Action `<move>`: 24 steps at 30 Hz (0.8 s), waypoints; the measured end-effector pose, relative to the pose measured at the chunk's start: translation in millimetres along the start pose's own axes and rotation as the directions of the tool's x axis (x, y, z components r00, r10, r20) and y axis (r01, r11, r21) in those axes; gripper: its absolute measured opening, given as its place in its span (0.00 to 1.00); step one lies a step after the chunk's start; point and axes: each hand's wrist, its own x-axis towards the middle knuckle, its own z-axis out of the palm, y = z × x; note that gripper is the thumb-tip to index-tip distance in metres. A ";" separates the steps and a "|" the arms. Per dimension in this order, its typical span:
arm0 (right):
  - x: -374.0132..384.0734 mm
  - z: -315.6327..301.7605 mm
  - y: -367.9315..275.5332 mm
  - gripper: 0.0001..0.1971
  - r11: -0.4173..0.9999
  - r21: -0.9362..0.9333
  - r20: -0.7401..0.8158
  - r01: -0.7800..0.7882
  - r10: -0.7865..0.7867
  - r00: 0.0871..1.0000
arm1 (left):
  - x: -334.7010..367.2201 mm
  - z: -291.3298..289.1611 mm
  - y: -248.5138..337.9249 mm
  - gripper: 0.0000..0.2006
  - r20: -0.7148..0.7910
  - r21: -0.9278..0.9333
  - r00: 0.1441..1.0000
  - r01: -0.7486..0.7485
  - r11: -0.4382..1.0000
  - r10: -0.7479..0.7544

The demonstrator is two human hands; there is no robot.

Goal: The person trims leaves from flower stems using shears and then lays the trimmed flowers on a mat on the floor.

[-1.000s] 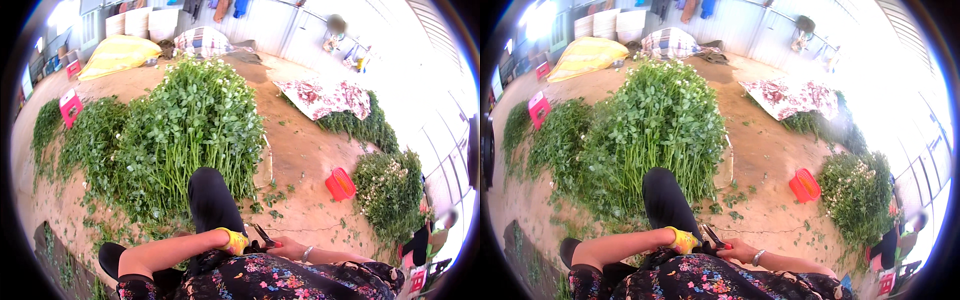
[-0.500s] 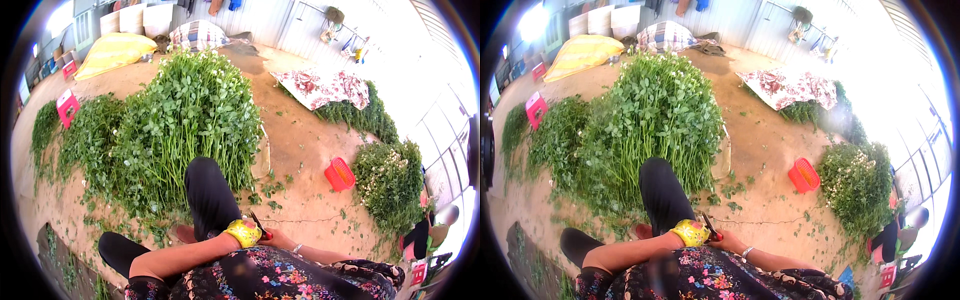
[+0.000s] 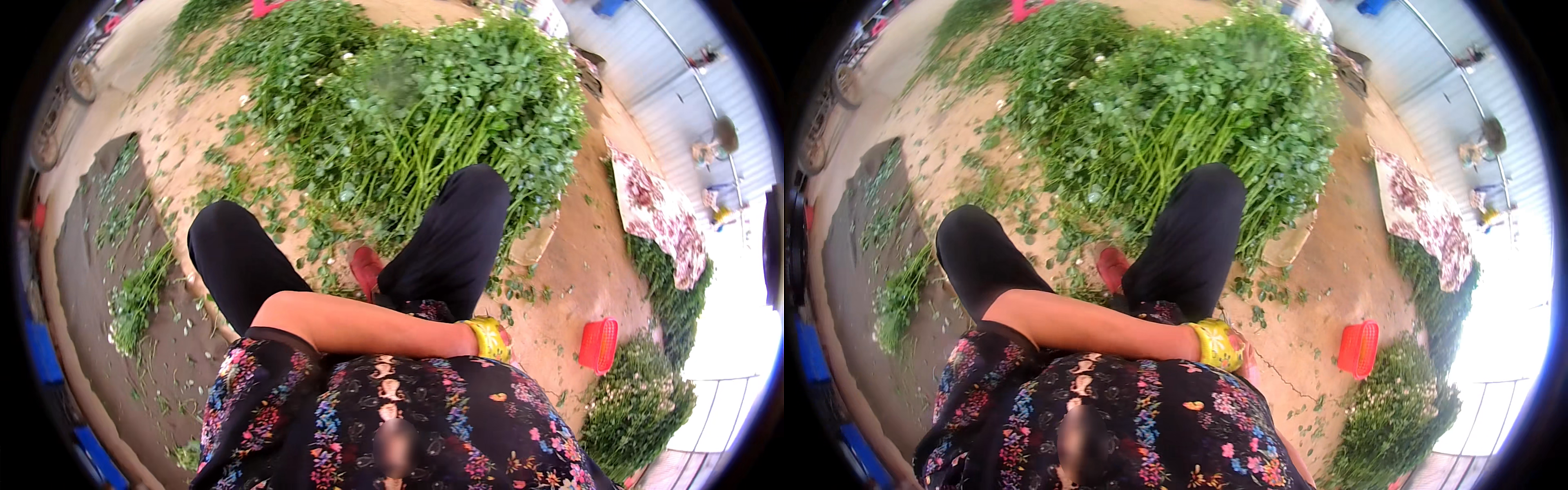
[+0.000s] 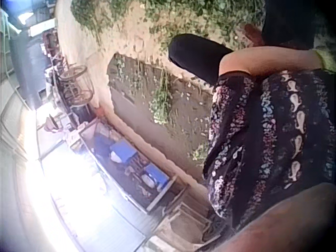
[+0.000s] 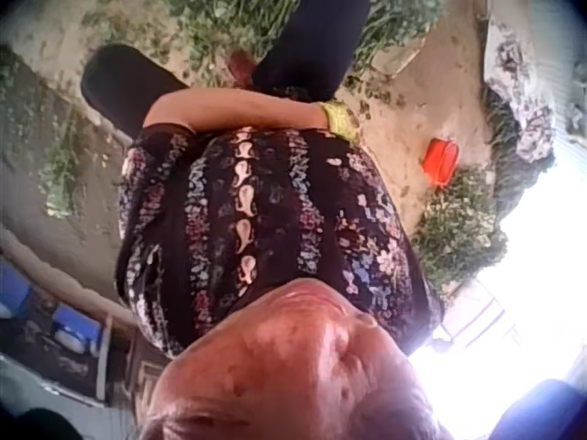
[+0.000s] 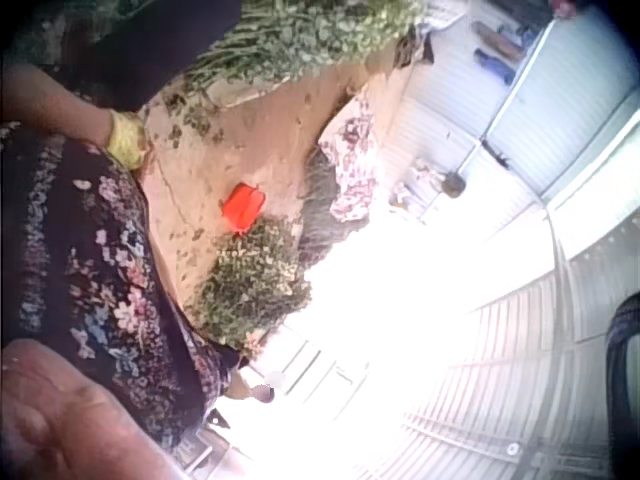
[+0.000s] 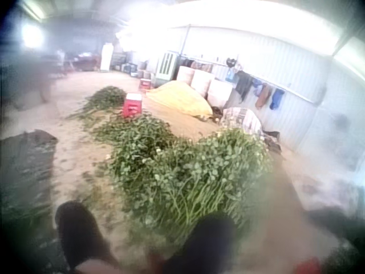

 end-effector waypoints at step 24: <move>196.0 -125.1 -290.0 0.17 0.733 0.016 -0.193 0.681 -0.666 0.721 | -286.0 -164.8 -174.1 0.17 -0.472 -0.697 -0.251 -0.481 0.532 -0.845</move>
